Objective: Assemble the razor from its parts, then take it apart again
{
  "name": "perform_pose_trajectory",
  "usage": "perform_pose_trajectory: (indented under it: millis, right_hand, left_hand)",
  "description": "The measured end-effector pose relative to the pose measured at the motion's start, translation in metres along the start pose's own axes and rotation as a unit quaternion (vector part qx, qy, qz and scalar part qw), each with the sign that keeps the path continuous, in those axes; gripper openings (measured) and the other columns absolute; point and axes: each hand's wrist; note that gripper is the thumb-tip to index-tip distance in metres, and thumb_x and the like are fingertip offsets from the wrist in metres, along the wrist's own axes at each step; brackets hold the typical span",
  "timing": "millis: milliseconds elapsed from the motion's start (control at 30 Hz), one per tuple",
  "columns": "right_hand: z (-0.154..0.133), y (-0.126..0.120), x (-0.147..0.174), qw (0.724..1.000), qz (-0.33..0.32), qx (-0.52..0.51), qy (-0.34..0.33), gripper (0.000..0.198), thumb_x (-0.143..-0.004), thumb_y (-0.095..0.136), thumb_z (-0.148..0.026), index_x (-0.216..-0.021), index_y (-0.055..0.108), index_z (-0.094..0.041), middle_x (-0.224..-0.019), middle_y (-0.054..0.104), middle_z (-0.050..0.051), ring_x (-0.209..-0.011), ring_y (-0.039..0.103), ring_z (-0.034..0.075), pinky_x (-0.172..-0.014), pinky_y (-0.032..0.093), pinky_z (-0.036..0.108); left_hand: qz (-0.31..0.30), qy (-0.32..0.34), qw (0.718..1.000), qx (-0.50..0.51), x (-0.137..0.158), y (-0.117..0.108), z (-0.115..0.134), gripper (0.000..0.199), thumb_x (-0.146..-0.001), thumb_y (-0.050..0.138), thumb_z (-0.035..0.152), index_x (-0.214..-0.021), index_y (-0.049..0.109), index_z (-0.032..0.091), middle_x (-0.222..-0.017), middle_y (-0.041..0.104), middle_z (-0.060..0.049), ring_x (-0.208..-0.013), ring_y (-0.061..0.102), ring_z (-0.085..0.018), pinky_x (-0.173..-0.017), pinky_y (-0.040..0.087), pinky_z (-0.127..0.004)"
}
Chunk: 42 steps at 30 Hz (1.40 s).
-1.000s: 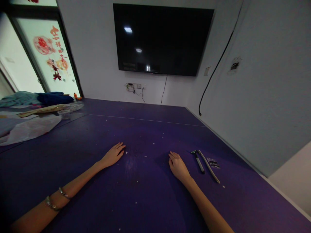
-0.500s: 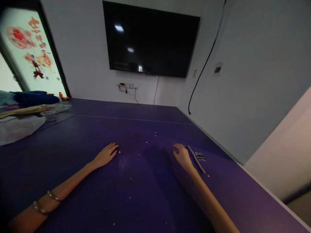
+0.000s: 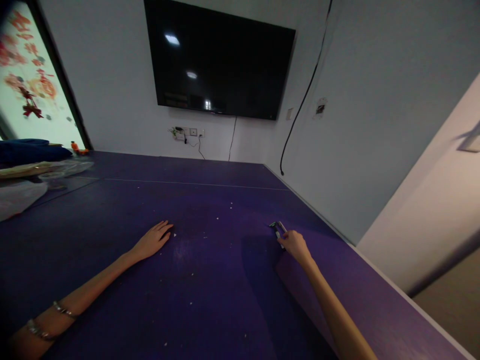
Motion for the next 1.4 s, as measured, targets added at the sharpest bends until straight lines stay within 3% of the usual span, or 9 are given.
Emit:
perform_pose_trajectory:
  millis: [300,433,533,667,833,967,1167,1400]
  right_hand:
    - [-0.007,0.002,0.001,0.999,-0.017,0.032,0.015,0.014,-0.070,0.058,-0.022,-0.073,0.071,-0.016,-0.073,0.068,0.007,-0.069,0.063,0.017,-0.055,0.038,0.020]
    - [-0.006,0.003,0.002,0.999,-0.017,0.035,0.015,0.014,-0.070,0.058,-0.021,-0.072,0.071,-0.017,-0.073,0.068,0.007,-0.070,0.063,0.017,-0.055,0.037,0.019]
    - [-0.011,0.002,0.003,0.999,-0.018,0.038,0.003,0.015,-0.071,0.055,-0.020,-0.072,0.070,-0.016,-0.070,0.067,0.006,-0.067,0.062,0.016,-0.054,0.035,0.019]
    - [-0.035,0.002,0.006,0.998,0.005,0.029,-0.053,0.020,-0.074,0.050,-0.021,-0.069,0.069,-0.016,-0.065,0.066,0.006,-0.064,0.061,0.017,-0.052,0.032,0.021]
    - [-0.092,0.004,0.017,0.994,0.043,-0.005,-0.101,0.018,-0.073,0.051,-0.020,-0.067,0.067,-0.017,-0.064,0.066,0.006,-0.063,0.061,0.016,-0.050,0.028,0.021]
    - [-0.134,0.010,0.033,0.988,0.052,-0.027,-0.146,0.018,-0.075,0.049,-0.018,-0.070,0.066,-0.018,-0.068,0.066,0.005,-0.064,0.061,0.015,-0.050,0.027,0.021]
    - [-0.170,0.018,0.051,0.983,0.039,-0.012,-0.181,0.023,-0.081,0.045,-0.020,-0.083,0.068,-0.016,-0.082,0.064,0.010,-0.072,0.060,0.017,-0.059,0.035,0.022]
    - [-0.182,0.020,0.066,0.978,0.033,-0.007,-0.206,0.023,-0.084,0.046,-0.020,-0.096,0.064,-0.013,-0.091,0.061,0.012,-0.078,0.061,0.017,-0.069,0.041,0.023]
  left_hand:
    - [-0.012,-0.002,1.000,0.001,-0.001,-0.004,0.001,0.048,-0.086,0.032,0.036,-0.121,0.053,0.010,-0.131,0.048,-0.014,-0.127,0.036,-0.026,-0.105,0.028,-0.040]
    - [-0.012,-0.022,1.000,0.010,-0.005,-0.015,0.013,0.045,-0.085,0.035,0.034,-0.118,0.055,0.011,-0.129,0.051,-0.014,-0.125,0.039,-0.027,-0.103,0.029,-0.044]
    - [0.029,-0.019,0.999,0.030,-0.011,-0.027,0.040,0.038,-0.082,0.041,0.032,-0.109,0.060,0.014,-0.123,0.056,-0.011,-0.121,0.043,-0.026,-0.103,0.030,-0.043]
    - [0.067,0.005,0.992,0.105,-0.026,-0.039,0.097,0.029,-0.080,0.044,0.027,-0.096,0.065,0.016,-0.112,0.062,-0.008,-0.111,0.051,-0.021,-0.099,0.036,-0.034]
    - [-0.016,-0.034,0.973,0.229,-0.049,-0.037,0.166,0.029,-0.081,0.047,0.034,-0.093,0.067,0.017,-0.096,0.068,-0.008,-0.088,0.061,-0.021,-0.077,0.045,-0.030]
    - [-0.047,-0.046,0.949,0.308,-0.066,-0.024,0.197,0.035,-0.082,0.046,0.041,-0.080,0.068,0.013,-0.082,0.069,-0.011,-0.077,0.063,-0.020,-0.069,0.046,-0.028]
    - [-0.142,-0.148,0.873,0.442,-0.079,0.001,0.213,0.047,-0.086,0.035,0.048,-0.086,0.062,0.009,-0.073,0.067,-0.010,-0.046,0.058,-0.014,-0.041,0.042,-0.023]
    - [-0.127,-0.150,0.888,0.416,-0.075,-0.005,0.207,0.050,-0.086,0.032,0.049,-0.073,0.062,0.011,-0.054,0.059,-0.004,-0.038,0.052,-0.013,-0.036,0.036,-0.022]
Point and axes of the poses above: each hand's wrist, its own x-axis away from the middle knuckle, its own y-axis out of the palm, z = x × y
